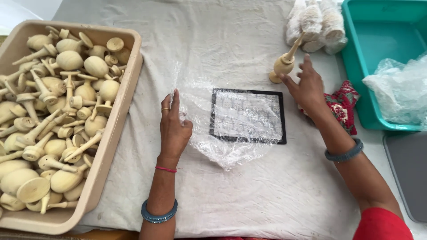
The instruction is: The person wraps a wooden object in bubble wrap and secures it with clear tape. They then pick up another wooden object and wipe it with a patterned cloth.
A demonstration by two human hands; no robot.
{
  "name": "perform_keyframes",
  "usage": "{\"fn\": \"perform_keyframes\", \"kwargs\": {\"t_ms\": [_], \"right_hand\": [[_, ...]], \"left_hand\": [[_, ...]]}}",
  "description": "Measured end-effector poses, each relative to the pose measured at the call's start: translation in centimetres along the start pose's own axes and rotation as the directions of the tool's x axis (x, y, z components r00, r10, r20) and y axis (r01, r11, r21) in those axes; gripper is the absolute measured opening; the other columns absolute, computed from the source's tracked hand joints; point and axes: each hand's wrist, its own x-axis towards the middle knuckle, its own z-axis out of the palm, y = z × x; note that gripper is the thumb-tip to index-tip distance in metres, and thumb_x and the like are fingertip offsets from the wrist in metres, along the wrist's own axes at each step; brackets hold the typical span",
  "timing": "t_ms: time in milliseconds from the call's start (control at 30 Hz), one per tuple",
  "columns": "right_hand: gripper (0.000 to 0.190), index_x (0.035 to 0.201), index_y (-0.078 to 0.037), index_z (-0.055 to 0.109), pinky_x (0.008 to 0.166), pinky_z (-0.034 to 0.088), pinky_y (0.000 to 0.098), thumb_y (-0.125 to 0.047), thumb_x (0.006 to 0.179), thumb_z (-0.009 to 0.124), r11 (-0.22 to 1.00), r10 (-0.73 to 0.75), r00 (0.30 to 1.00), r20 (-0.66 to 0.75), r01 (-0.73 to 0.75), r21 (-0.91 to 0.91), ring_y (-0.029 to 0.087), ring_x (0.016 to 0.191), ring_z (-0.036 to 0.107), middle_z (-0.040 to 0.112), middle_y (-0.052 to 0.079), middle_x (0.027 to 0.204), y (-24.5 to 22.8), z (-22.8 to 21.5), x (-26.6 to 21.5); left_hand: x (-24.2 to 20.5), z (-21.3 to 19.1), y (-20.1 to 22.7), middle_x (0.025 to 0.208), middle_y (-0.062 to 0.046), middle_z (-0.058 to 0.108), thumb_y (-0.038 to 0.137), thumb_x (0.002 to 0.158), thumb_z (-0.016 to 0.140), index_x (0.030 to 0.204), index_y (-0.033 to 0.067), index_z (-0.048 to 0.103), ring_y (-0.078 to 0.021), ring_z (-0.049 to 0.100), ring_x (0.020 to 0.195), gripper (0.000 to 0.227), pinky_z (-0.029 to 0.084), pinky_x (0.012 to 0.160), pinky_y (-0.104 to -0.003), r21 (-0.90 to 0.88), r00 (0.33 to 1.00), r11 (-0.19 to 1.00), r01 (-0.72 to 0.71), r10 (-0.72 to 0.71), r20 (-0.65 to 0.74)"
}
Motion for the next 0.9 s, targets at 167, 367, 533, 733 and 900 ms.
{"fn": "perform_keyframes", "kwargs": {"t_ms": [167,367,533,733,900], "right_hand": [[0.049,0.126,0.003,0.062,0.08,0.058,0.0433,-0.035,0.096,0.075,0.971,-0.137,0.985,0.102,0.154,-0.181,0.03,0.097,0.071,0.07,0.019,0.116,-5.0,-2.0,-6.6],[0.047,0.124,-0.004,0.068,0.094,0.051,0.0426,-0.037,0.091,0.072,0.791,-0.611,0.663,0.433,0.526,0.312,0.028,0.113,0.062,0.067,0.013,0.123,-11.9,0.0,-10.5],[0.044,0.124,-0.005,0.066,0.089,0.046,0.0444,-0.029,0.088,0.074,0.824,-0.547,0.605,0.578,0.509,0.247,0.028,0.107,0.058,0.064,0.01,0.114,-11.7,2.0,-10.1],[0.023,0.11,-0.008,0.07,0.081,0.049,0.0438,-0.021,0.091,0.07,0.848,-0.516,0.679,0.522,0.492,0.198,0.027,0.095,0.06,0.062,0.008,0.098,-9.8,0.7,-9.4],[0.015,0.105,-0.003,0.067,0.065,0.053,0.0424,-0.011,0.093,0.065,0.88,-0.46,0.765,0.451,0.46,0.117,0.027,0.075,0.062,0.059,0.01,0.096,-7.4,-1.9,-9.6]], "left_hand": [[0.0,0.7,-0.8,0.16,-0.023,0.032,-0.004,0.08,0.063,0.161,0.008,0.028,-0.0395,0.041,0.146,0.089,0.047,0.111,-0.041,-0.047,1.0,0.999,-0.024,0.024,-0.009],[-0.8,0.5,1.5,0.154,-0.023,0.037,0.018,0.083,0.077,0.147,0.0065,0.043,-0.04,0.042,0.141,0.073,0.039,0.116,-0.045,0.209,0.964,0.955,-0.208,0.237,-0.122],[-2.0,0.9,2.7,0.135,-0.009,0.059,0.036,0.093,0.077,0.122,0.0123,0.066,-0.0271,0.054,0.132,0.039,0.041,0.118,-0.045,0.115,0.916,0.934,-0.338,0.298,0.269],[-2.2,1.5,3.1,0.106,-0.009,0.065,0.031,0.089,0.072,0.115,0.0095,0.069,-0.0276,0.061,0.109,0.034,0.037,0.108,-0.059,0.062,0.806,0.853,-0.519,0.464,0.368],[-1.5,0.9,2.5,0.095,-0.002,0.068,0.012,0.097,0.074,0.101,0.0082,0.064,-0.0127,0.068,0.082,0.011,0.062,0.069,-0.031,-0.227,0.991,0.965,-0.129,0.136,0.017]]}}
